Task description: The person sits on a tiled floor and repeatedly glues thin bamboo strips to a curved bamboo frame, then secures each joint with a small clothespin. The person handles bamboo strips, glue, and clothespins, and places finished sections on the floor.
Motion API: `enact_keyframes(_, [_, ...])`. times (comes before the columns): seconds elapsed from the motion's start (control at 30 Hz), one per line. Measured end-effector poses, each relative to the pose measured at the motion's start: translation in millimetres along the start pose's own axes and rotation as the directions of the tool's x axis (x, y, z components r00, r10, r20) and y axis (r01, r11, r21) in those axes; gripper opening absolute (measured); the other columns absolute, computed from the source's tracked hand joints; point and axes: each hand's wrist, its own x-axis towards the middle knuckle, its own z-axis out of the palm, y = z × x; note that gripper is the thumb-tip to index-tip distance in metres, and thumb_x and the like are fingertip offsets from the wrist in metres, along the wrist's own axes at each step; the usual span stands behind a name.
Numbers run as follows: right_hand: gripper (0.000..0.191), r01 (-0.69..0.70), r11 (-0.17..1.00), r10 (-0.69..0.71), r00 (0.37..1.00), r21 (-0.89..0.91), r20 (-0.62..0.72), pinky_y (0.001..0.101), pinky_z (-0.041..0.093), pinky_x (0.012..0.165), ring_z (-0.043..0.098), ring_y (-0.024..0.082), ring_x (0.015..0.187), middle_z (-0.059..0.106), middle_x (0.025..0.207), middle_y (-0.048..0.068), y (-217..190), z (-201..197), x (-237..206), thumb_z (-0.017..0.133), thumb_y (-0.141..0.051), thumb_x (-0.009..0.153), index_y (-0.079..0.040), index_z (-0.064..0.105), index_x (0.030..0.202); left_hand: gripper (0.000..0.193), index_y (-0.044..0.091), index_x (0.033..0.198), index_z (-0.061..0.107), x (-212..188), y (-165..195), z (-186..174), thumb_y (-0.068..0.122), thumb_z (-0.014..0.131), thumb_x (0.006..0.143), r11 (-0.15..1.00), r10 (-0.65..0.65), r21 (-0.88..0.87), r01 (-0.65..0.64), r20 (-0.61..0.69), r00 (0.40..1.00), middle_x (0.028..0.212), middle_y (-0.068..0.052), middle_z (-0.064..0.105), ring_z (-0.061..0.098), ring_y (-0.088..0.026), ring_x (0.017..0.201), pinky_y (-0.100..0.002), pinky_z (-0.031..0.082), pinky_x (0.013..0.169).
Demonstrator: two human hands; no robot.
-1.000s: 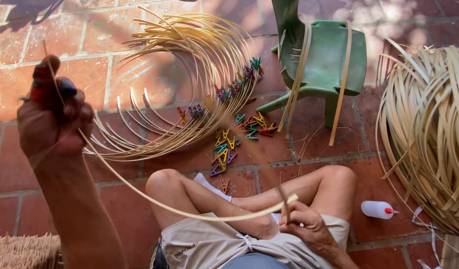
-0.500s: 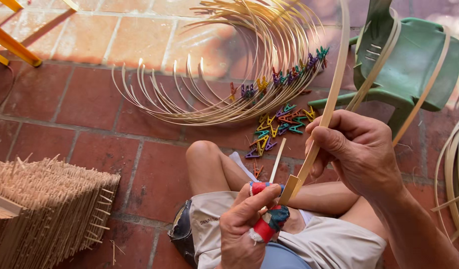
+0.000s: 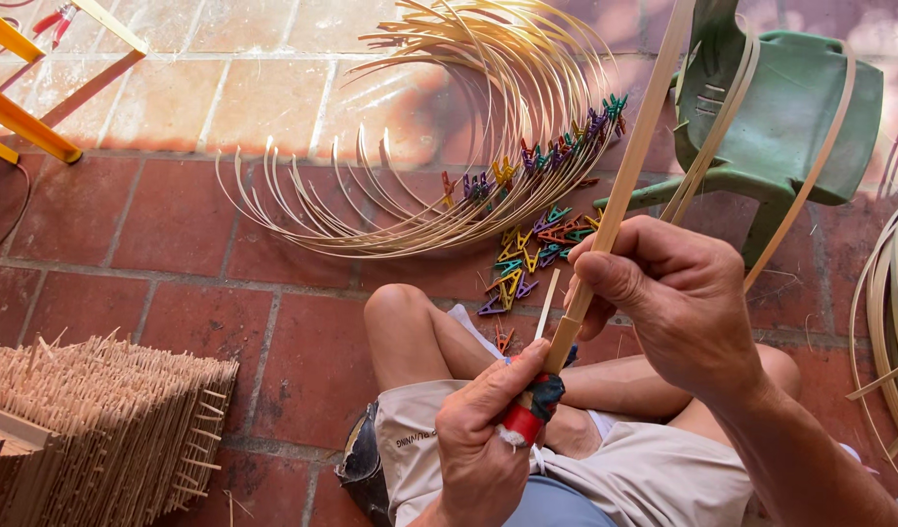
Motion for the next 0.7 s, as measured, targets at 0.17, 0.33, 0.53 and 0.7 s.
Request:
enact_keyframes(0.17, [0.023,0.036,0.999,-0.036,0.999,-0.012,-0.004,0.0259,0.062,0.058,0.07,0.012,0.066,0.071,0.082,0.008,-9.8,-1.0,0.8,0.069,-0.018,0.099,0.005,0.07,0.103,0.042,-0.001,0.14,0.065,0.9,0.7,1.9,-0.01,0.06,0.1,0.995,-0.083,-0.05,0.084,0.017,0.996,0.097,-0.008,0.069,0.061,-0.008,0.081,-0.023,0.051,0.065])
enact_keyframes(0.33, [0.023,0.035,0.998,-0.035,0.999,-0.056,-0.004,0.0256,0.061,0.055,0.07,0.012,0.063,0.073,0.081,0.01,-16.9,-5.4,5.0,0.067,-0.017,0.1,0.005,0.069,0.101,0.044,-0.002,0.143,0.061,1.9,0.4,-7.7,-0.01,0.053,0.101,0.968,-0.17,-0.181,0.172,0.026,0.985,0.099,-0.011,0.07,0.064,-0.012,0.086,-0.025,0.054,0.069])
enact_keyframes(0.53, [0.023,0.013,1.0,-0.013,1.0,-0.009,-0.001,0.0252,0.061,0.054,0.07,0.011,0.063,0.073,0.081,0.009,-11.0,-3.4,9.5,0.067,-0.018,0.1,0.005,0.07,0.101,0.044,-0.005,0.142,0.06,2.2,-1.8,-9.8,-0.013,0.048,0.1,0.965,-0.164,-0.205,0.165,0.022,0.986,0.101,-0.014,0.072,0.065,-0.013,0.085,-0.026,0.055,0.068])
enact_keyframes(0.7, [0.023,0.011,1.0,-0.011,1.0,0.005,-0.02,0.0259,0.062,0.055,0.071,0.012,0.063,0.073,0.08,0.009,-8.1,-3.5,9.5,0.067,-0.018,0.099,0.005,0.069,0.101,0.045,-0.007,0.14,0.061,3.3,-4.6,-4.7,-0.014,0.048,0.097,0.967,-0.148,-0.207,0.148,0.016,0.989,0.104,-0.013,0.071,0.066,-0.014,0.088,-0.026,0.054,0.067])
